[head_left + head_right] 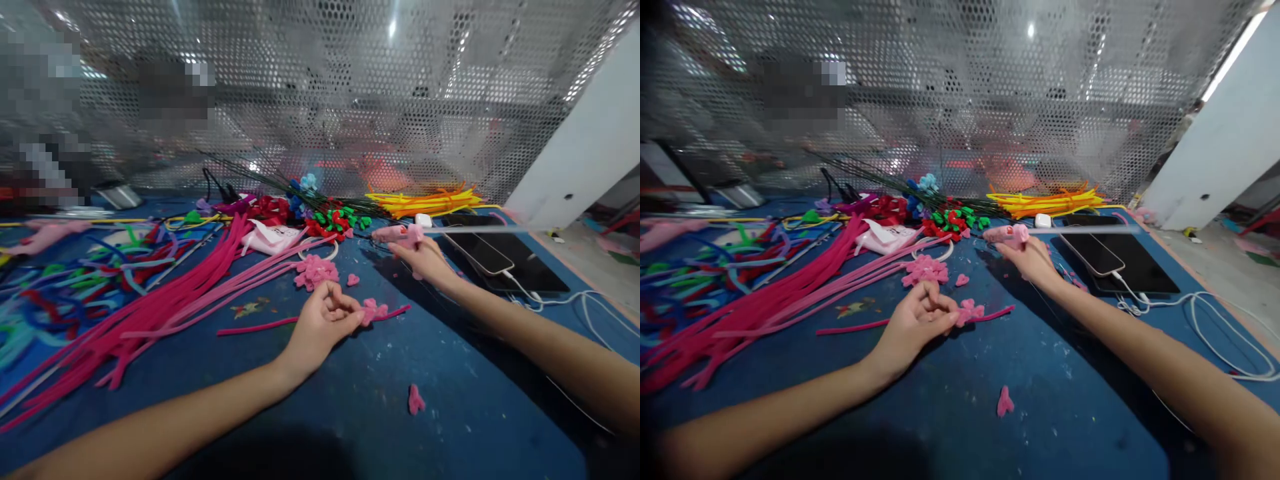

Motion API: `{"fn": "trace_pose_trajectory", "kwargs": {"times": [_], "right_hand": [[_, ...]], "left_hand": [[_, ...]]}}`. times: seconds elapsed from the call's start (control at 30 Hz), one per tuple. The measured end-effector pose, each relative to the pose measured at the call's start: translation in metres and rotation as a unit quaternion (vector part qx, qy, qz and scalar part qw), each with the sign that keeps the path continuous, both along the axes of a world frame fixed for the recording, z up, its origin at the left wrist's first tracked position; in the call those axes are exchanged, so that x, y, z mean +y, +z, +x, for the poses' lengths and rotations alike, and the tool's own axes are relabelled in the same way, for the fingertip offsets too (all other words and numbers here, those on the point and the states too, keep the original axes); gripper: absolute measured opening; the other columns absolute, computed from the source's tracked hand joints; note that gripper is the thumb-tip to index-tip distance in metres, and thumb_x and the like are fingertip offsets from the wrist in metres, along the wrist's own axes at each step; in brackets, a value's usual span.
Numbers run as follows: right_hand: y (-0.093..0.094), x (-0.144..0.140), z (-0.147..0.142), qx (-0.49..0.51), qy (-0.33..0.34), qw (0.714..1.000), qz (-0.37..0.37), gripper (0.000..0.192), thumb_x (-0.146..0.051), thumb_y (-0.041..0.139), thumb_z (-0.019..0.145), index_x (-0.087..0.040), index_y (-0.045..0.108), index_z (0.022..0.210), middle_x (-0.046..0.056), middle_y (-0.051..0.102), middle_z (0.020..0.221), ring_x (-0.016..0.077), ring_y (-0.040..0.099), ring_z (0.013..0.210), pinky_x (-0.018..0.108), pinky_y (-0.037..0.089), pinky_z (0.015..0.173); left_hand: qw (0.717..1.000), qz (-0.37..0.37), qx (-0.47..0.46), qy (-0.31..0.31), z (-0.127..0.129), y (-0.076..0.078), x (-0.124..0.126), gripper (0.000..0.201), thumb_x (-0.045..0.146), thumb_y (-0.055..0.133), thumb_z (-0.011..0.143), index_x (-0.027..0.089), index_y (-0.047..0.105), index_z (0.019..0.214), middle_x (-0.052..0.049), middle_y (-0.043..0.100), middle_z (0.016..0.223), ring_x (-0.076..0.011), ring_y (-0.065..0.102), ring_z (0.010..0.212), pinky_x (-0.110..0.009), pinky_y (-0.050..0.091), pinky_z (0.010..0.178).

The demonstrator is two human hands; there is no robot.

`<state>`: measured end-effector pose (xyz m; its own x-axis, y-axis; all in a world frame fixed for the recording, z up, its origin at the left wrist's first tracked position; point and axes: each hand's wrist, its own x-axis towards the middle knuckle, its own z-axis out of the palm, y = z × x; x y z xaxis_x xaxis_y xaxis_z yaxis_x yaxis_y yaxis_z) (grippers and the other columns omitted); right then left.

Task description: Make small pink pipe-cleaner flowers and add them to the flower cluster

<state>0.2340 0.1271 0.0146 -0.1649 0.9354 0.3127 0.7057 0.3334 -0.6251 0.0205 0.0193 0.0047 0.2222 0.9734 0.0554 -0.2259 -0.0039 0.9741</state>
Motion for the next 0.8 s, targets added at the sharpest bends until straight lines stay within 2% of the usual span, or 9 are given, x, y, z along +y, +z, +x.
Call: {"fn": "trace_pose_trajectory", "kwargs": {"times": [0.13,0.27,0.37,0.43,0.47,0.53,0.57,0.63,0.8], "right_hand": [[-0.005,0.022,-0.024,-0.019,0.009,1.0,-0.002,0.036,-0.045,0.055,0.081,-0.014,0.064,0.065,0.002,0.059,0.057,0.0132,0.053,0.051,0.024,0.036,0.051],[-0.008,0.016,-0.025,-0.044,0.023,0.998,0.038,0.029,-0.044,0.068,0.072,-0.015,0.063,0.076,0.004,0.063,0.073,0.0168,0.056,0.067,0.026,0.038,0.061],[-0.004,-0.013,-0.005,-0.053,0.005,0.996,0.072,0.033,-0.04,0.072,0.07,-0.015,0.06,0.086,0.007,0.062,0.087,0.02,0.054,0.081,0.03,0.039,0.073],[0.003,-0.044,0.011,-0.054,0.004,0.995,0.089,0.022,-0.033,0.067,0.078,-0.016,0.058,0.088,0.007,0.061,0.092,0.0185,0.053,0.086,0.03,0.039,0.077],[0.007,-0.062,0.018,-0.054,0.037,0.993,0.094,0.014,-0.03,0.061,0.083,-0.016,0.058,0.085,0.005,0.06,0.087,0.0161,0.053,0.081,0.028,0.039,0.076],[0.016,-0.097,0.028,-0.081,0.18,0.98,0.036,0.013,-0.028,0.054,0.088,-0.017,0.059,0.082,0.002,0.059,0.078,0.0128,0.053,0.072,0.025,0.04,0.068],[0.019,-0.113,0.03,-0.099,0.265,0.959,-0.003,0.013,-0.028,0.053,0.09,-0.018,0.06,0.085,0.002,0.061,0.082,0.0126,0.054,0.076,0.024,0.041,0.071],[0.021,-0.139,0.032,-0.127,0.34,0.931,-0.049,0.016,-0.03,0.051,0.092,-0.019,0.061,0.095,0.003,0.062,0.089,0.0135,0.055,0.083,0.024,0.042,0.074],[0.008,-0.166,0.028,-0.158,0.31,0.934,-0.079,0.02,-0.032,0.048,0.093,-0.02,0.062,0.102,0.006,0.06,0.095,0.0146,0.055,0.085,0.025,0.042,0.073]], "left_hand": [[0.998,0.031,0.054,-0.012,0.003,0.002,-0.013,0.034,0.012,0.066,0.076,0.021,0.032,0.078,0.005,0.062,0.073,-0.0069,0.056,0.065,-0.02,0.043,0.063],[0.994,0.051,0.085,-0.036,0.004,0.003,-0.024,0.032,0.013,0.063,0.078,0.021,0.032,0.077,0.004,0.062,0.075,-0.0077,0.056,0.065,-0.021,0.043,0.062],[0.995,0.048,0.082,-0.041,0.004,0.002,-0.025,0.032,0.013,0.063,0.078,0.021,0.032,0.077,0.005,0.062,0.075,-0.0079,0.055,0.066,-0.021,0.043,0.063],[0.996,0.035,0.077,-0.037,0.004,0.001,-0.022,0.033,0.014,0.064,0.078,0.021,0.032,0.078,0.005,0.061,0.075,-0.0074,0.055,0.065,-0.02,0.043,0.063],[0.996,0.027,0.077,-0.034,0.004,0.0,-0.02,0.033,0.014,0.065,0.077,0.021,0.033,0.078,0.005,0.061,0.074,-0.0071,0.055,0.065,-0.02,0.043,0.063],[0.997,0.015,0.076,-0.025,0.005,0.0,-0.015,0.033,0.015,0.066,0.077,0.021,0.033,0.078,0.006,0.061,0.073,-0.0066,0.055,0.064,-0.019,0.043,0.062],[0.997,0.012,0.075,-0.019,0.005,-0.001,-0.014,0.033,0.015,0.066,0.076,0.02,0.033,0.078,0.006,0.061,0.072,-0.0064,0.054,0.064,-0.018,0.042,0.062],[0.997,0.012,0.069,-0.009,0.005,-0.001,-0.012,0.034,0.015,0.067,0.076,0.02,0.033,0.078,0.006,0.061,0.071,-0.006,0.054,0.063,-0.017,0.042,0.06],[0.997,0.025,0.075,0.004,0.007,0.0,-0.015,0.034,0.015,0.067,0.075,0.021,0.033,0.079,0.006,0.061,0.071,-0.0058,0.053,0.061,-0.017,0.042,0.058]]}}
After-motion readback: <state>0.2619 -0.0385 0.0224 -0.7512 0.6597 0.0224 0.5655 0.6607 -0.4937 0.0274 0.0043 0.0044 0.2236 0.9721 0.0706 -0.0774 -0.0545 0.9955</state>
